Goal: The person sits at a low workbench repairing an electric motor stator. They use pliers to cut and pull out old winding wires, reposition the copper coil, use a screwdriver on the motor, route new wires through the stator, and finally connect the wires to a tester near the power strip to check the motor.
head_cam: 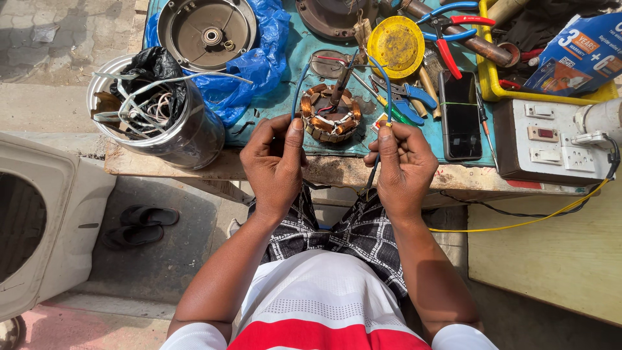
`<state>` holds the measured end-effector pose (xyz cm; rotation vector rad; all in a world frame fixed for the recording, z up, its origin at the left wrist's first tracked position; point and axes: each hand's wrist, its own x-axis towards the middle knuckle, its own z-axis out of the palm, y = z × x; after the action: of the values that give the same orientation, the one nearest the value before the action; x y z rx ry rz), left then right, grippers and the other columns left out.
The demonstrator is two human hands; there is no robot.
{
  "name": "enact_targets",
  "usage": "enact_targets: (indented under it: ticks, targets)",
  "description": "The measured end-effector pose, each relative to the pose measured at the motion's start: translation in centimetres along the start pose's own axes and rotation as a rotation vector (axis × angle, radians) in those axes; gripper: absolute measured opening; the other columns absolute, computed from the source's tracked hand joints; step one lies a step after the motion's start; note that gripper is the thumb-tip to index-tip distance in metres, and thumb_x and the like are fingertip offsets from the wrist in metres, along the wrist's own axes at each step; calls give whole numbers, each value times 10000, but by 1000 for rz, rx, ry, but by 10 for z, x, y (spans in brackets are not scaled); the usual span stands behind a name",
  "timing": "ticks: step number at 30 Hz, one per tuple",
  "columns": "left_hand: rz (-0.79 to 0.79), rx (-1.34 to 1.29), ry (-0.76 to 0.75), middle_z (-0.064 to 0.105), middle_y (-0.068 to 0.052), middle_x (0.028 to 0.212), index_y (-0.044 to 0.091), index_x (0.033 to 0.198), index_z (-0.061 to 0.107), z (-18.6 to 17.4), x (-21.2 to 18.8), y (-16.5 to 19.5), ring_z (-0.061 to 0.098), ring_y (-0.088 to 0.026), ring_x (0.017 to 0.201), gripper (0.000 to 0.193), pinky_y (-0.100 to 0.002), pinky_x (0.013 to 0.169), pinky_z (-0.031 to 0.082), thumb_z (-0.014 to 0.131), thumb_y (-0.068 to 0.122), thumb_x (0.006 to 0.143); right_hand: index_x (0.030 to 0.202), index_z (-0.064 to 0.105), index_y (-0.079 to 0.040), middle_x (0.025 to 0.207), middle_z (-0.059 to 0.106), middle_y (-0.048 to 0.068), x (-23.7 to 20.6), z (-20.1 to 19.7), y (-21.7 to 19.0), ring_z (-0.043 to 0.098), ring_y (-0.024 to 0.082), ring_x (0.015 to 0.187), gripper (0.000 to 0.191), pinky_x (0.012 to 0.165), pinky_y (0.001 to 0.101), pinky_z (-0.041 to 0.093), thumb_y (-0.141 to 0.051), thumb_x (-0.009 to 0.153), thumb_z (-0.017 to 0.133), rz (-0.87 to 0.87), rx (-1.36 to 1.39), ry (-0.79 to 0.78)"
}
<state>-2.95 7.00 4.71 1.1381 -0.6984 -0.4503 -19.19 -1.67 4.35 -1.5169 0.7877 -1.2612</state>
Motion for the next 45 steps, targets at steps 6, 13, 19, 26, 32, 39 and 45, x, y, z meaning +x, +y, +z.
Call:
enact_targets:
  ticks: [6, 13, 19, 26, 32, 39, 45]
  targets:
    - [11, 32, -5, 605, -31, 912, -51, 1094, 708, -1, 1, -1, 597, -47, 606, 179, -212, 489, 460, 664, 118, 1054, 1136, 642, 31, 999, 696, 94, 1, 2, -1, 679, 94, 786, 148, 660, 250, 592, -107, 1085, 629, -6, -17, -14]
    - [-3, 46, -3, 645, -21, 897, -38, 1110, 697, -5, 1, 7, 600, -44, 630, 157, -211, 522, 472, 656, 107, 1066, 1140, 642, 31, 920, 657, 71, -3, 5, 4, 670, 91, 781, 158, 653, 253, 602, -115, 1081, 629, -25, 26, -24]
    - [167, 158, -49, 576, -14, 840, -34, 1106, 718, 7, -5, 25, 571, -46, 617, 122, -223, 532, 422, 676, 65, 1049, 1145, 642, 35, 889, 672, 82, -15, -5, -1, 657, 98, 760, 178, 649, 257, 582, -133, 1092, 622, -48, 30, 83]
    - [300, 288, -25, 556, -37, 785, -8, 1129, 739, 32, 10, 20, 497, -78, 661, 134, -266, 577, 388, 725, 60, 1014, 1112, 640, 38, 854, 670, 87, -17, -13, 1, 634, 96, 692, 144, 627, 246, 557, -103, 1088, 620, 1, 33, 117]
    - [305, 282, -46, 605, -47, 830, 8, 1111, 733, 37, 18, 13, 574, -85, 699, 112, -262, 606, 451, 711, 85, 1032, 1109, 644, 39, 836, 666, 85, -13, -12, 5, 626, 98, 655, 140, 604, 237, 539, -97, 1077, 629, 26, 67, 136]
    - [313, 301, -52, 615, -49, 832, 10, 1128, 740, 37, 16, 12, 572, -89, 703, 126, -263, 608, 447, 710, 84, 1029, 1105, 629, 39, 834, 666, 91, -16, -14, 6, 637, 108, 662, 134, 587, 248, 549, -92, 1081, 619, 7, 57, 121]
    - [291, 307, -47, 611, -47, 815, 15, 1111, 749, 37, 17, 13, 545, -85, 675, 113, -262, 587, 425, 720, 80, 1024, 1073, 639, 34, 790, 646, 83, -18, -15, 6, 595, 119, 593, 152, 548, 253, 525, -118, 1084, 629, -21, 164, 234]
